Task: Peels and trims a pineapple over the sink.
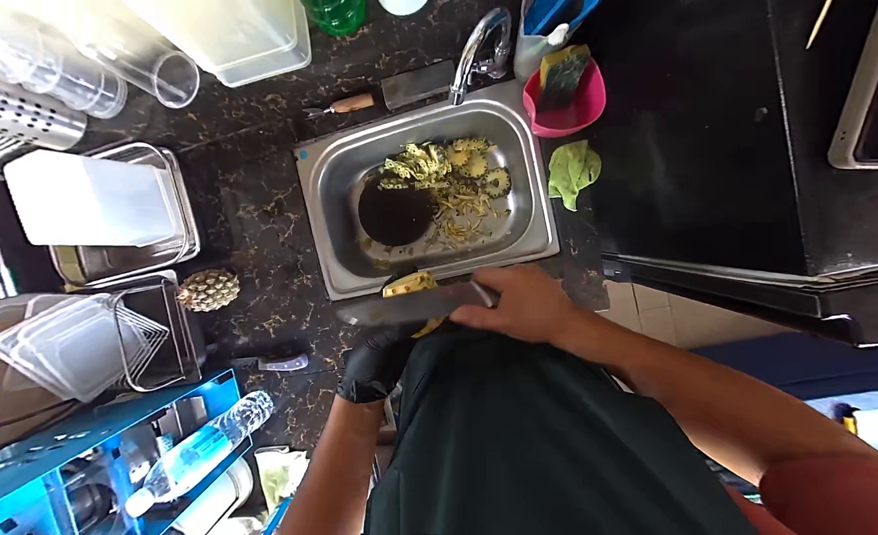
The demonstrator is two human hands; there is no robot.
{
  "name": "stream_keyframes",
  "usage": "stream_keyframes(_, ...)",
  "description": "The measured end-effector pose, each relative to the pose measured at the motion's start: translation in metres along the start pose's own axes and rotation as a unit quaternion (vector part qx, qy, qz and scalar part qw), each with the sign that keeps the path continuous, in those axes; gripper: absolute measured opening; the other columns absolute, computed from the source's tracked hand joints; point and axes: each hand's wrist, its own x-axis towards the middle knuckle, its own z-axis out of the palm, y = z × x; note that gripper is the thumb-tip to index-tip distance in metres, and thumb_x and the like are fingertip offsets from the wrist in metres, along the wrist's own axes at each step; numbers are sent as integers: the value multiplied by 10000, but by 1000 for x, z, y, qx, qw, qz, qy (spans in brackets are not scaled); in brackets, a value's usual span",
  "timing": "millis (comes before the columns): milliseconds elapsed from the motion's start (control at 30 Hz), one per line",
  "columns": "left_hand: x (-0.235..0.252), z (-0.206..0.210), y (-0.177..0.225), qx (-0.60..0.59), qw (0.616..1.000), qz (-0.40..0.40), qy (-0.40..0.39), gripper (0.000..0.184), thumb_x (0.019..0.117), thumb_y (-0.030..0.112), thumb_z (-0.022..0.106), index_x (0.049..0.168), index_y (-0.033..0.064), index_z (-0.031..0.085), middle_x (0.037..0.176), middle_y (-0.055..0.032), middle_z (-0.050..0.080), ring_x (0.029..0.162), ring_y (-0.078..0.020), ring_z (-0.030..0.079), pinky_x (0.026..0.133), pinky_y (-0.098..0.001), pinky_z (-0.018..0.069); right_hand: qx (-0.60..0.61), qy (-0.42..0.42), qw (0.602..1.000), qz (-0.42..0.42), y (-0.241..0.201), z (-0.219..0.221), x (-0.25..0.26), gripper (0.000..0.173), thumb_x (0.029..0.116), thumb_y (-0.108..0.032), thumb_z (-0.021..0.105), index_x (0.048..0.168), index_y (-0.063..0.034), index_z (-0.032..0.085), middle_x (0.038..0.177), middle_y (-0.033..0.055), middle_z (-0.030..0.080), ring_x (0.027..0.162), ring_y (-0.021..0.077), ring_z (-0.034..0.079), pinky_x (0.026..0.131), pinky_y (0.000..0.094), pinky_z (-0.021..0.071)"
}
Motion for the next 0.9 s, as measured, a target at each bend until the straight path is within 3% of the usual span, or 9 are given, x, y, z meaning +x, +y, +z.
stream_keyframes(100,-13,50,0,20,987,21,159,256,807,-177,486,905,30,601,802,-77,715,761,-161,701,746,-327,606,-51,10,997,-61,-20,4,-3,773,810,-910,457,862,-164,649,646,11,594,657,202,640,590,477,492)
stream_keyframes(267,-4,-12,-11,-10,1000,-21,8,264,786,-41,750,1039,11,697,1023,-151,744,973,-243,726,895,-429,601,-102,31,992,-70,-2,6,6,768,798,-917,458,862,-176,648,636,-3,586,647,185,639,573,454,492)
stream_keyframes(400,-12,-7,-13,2,1000,-17,14,130,876,72,661,944,147,742,950,-30,758,924,-119,712,862,-311,590,-97,33,989,-102,-9,11,3,773,810,-914,438,839,-168,639,605,-5,564,612,182,622,554,441,477)
stream_keyframes(467,-13,-4,-11,8,1000,-17,9,138,895,63,645,968,133,739,965,-36,756,940,-129,711,875,-322,589,-92,30,989,-115,-4,11,8,750,800,-901,480,850,-170,643,613,-5,571,615,184,627,549,443,482)
stream_keyframes(533,-4,-9,-6,12,999,-28,-13,283,836,21,735,1112,16,674,1050,-144,735,997,-238,714,920,-428,587,-88,25,993,-80,18,6,17,701,815,-843,550,858,-150,652,637,37,605,627,233,648,560,505,505)
stream_keyframes(633,3,-5,7,69,997,-27,-18,570,753,35,795,1260,-12,538,1094,-185,699,999,-266,709,896,-451,596,-76,-12,992,100,67,-5,30,692,869,-808,546,987,-145,705,782,104,678,763,323,684,683,618,538)
stream_keyframes(700,4,-7,7,88,996,-28,3,622,737,36,813,1288,-14,528,1091,-187,695,986,-258,709,885,-436,599,-73,-14,988,134,75,-7,28,707,872,-819,523,960,-138,691,772,101,657,759,323,667,678,615,522)
stream_keyframes(800,8,-5,0,107,993,-35,40,561,741,4,810,1242,-30,560,1069,-187,698,985,-255,706,899,-427,595,-38,-36,995,81,32,-4,14,726,849,-821,555,909,-112,699,760,102,658,761,314,669,685,606,531)
stream_keyframes(900,1,-3,-9,79,994,-20,75,257,819,-122,699,1048,-12,664,973,-116,747,929,-197,724,876,-381,606,-47,-48,998,-4,-4,5,9,793,810,-905,469,861,-139,667,687,54,609,706,260,648,629,550,510)
